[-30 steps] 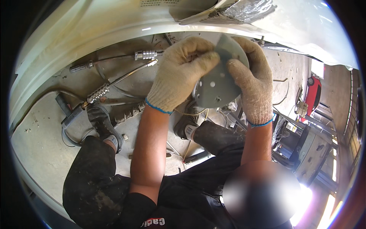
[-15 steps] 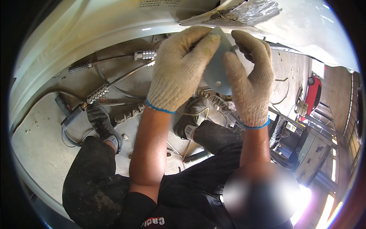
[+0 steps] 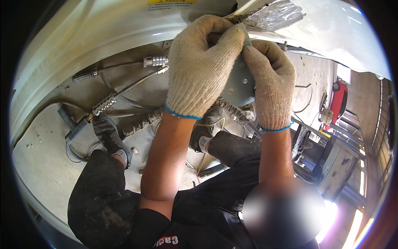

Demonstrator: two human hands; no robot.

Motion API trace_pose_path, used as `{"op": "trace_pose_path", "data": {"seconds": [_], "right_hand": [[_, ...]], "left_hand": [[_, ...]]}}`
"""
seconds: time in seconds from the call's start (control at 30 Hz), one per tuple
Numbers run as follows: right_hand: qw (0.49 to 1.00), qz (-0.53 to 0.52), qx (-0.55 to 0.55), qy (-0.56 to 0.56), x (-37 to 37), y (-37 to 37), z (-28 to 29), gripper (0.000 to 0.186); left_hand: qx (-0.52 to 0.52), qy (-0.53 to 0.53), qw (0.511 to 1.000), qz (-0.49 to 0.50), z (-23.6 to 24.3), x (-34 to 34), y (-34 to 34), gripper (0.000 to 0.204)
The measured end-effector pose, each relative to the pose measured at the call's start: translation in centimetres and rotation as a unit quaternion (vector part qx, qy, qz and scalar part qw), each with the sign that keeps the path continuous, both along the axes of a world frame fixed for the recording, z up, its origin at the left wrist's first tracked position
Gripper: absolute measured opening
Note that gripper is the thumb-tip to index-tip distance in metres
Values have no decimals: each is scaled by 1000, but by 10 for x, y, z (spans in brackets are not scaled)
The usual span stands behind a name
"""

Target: The person uses a pneumatic hammer to tap a section of a car's inner door frame, then switches to an angle grinder to smooth the same area. Finally, the person uses a sanding block to manually sand the treated surface.

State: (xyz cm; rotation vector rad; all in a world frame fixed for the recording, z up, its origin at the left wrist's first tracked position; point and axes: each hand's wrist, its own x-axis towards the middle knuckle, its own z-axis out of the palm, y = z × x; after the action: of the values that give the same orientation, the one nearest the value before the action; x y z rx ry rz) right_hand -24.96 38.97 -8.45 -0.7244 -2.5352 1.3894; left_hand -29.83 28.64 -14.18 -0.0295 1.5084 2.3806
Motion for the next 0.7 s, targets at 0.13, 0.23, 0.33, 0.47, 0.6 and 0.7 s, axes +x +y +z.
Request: {"op": "trace_pose_path", "data": {"seconds": [0.13,0.23,0.33,0.47,0.6,0.7], "right_hand": [[1000,-11,-26,-8,-1,1,0,22],[1000,-16,-18,-6,-2,-3,2,22],[1000,-12,-15,-6,-3,-3,-1,24],[1000,-23,-3,5,-7,-5,-2,27],[999,-26,-40,24,-7,-8,-6,26],[998,-39,-54,16,-8,-9,-3,25]], "left_hand": [[-6,-14,1000,-8,1,0,0,21],[-9,-18,1000,1,5,-1,-3,19],[-11,5,1000,28,3,-2,2,18],[-10,-1,1000,30,2,-4,6,18],[30,-13,998,53,4,-3,6,16],[-22,7,998,62,4,-3,7,14]]}}
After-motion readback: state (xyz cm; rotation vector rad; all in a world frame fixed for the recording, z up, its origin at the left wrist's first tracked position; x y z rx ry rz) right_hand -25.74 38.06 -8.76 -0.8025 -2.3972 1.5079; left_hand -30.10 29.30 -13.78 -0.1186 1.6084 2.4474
